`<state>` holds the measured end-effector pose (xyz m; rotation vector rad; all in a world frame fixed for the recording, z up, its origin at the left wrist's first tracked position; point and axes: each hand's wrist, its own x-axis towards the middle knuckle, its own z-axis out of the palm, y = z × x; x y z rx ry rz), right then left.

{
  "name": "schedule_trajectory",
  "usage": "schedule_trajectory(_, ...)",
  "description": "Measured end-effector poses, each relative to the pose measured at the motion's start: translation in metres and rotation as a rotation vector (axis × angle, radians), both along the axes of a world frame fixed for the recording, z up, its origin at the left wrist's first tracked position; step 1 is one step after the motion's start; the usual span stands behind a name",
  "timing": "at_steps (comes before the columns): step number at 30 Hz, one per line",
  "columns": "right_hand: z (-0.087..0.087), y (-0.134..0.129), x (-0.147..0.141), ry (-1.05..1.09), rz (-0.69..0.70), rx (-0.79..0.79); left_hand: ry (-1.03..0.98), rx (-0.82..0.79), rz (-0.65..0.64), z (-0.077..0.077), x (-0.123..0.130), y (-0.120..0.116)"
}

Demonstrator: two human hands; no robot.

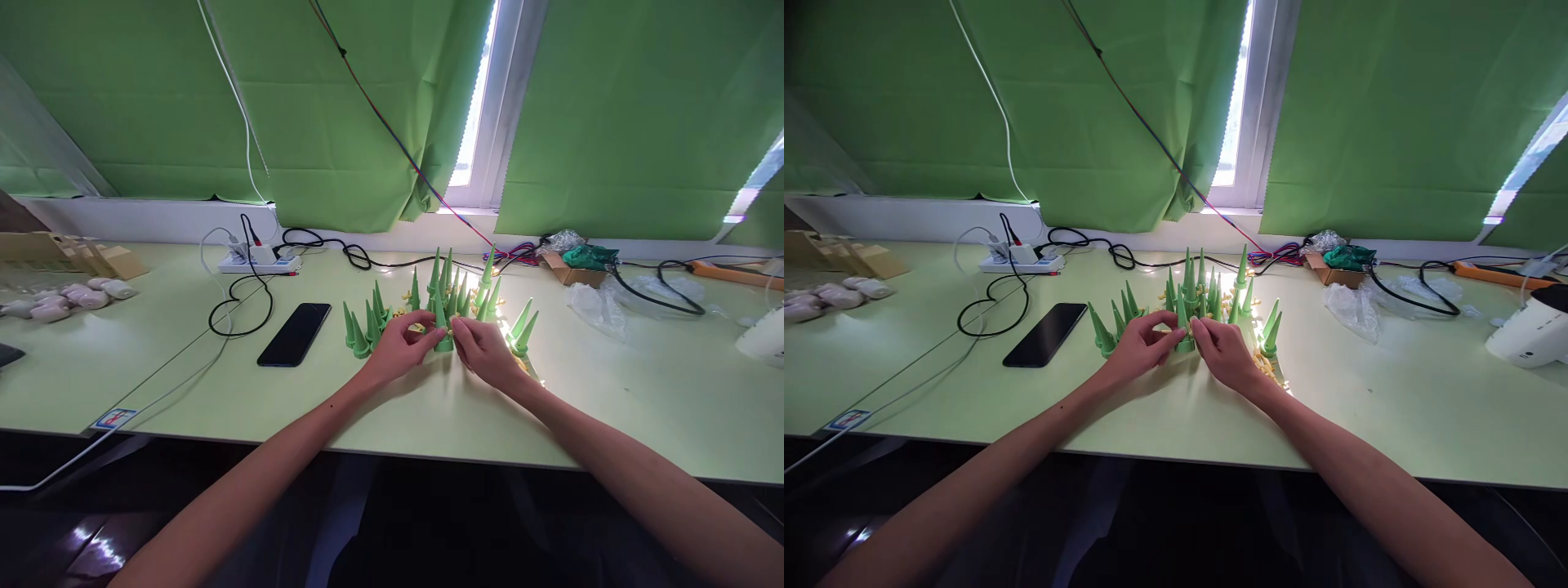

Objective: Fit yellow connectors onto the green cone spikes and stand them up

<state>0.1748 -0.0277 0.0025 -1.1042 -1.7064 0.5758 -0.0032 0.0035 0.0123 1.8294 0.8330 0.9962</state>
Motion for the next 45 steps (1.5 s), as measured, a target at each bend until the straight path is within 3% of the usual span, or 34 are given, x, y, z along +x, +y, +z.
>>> schedule_trajectory(11, -0.0021, 0.0033, 0.0001, 0.017, -0.057, -0.008, 0.006, 0.205, 0.047, -0.0056, 0.0028, 0.0017)
schedule_trajectory(20, -0.0004, 0.0014, -0.0002, 0.149, -0.058, -0.029, 0.014, 0.109, 0.102, -0.0003, 0.0034, -0.002)
schedule_trajectory(37, -0.0003, -0.0021, -0.0003, 0.13, 0.057, -0.027, 0.025, -0.003, 0.006, 0.0023, 0.0017, -0.0002)
schedule_trajectory(45, 0.0009, -0.0013, -0.0014, 0.219, 0.071, -0.076, 0.076, 0.156, 0.008, -0.0012, 0.0007, -0.0026)
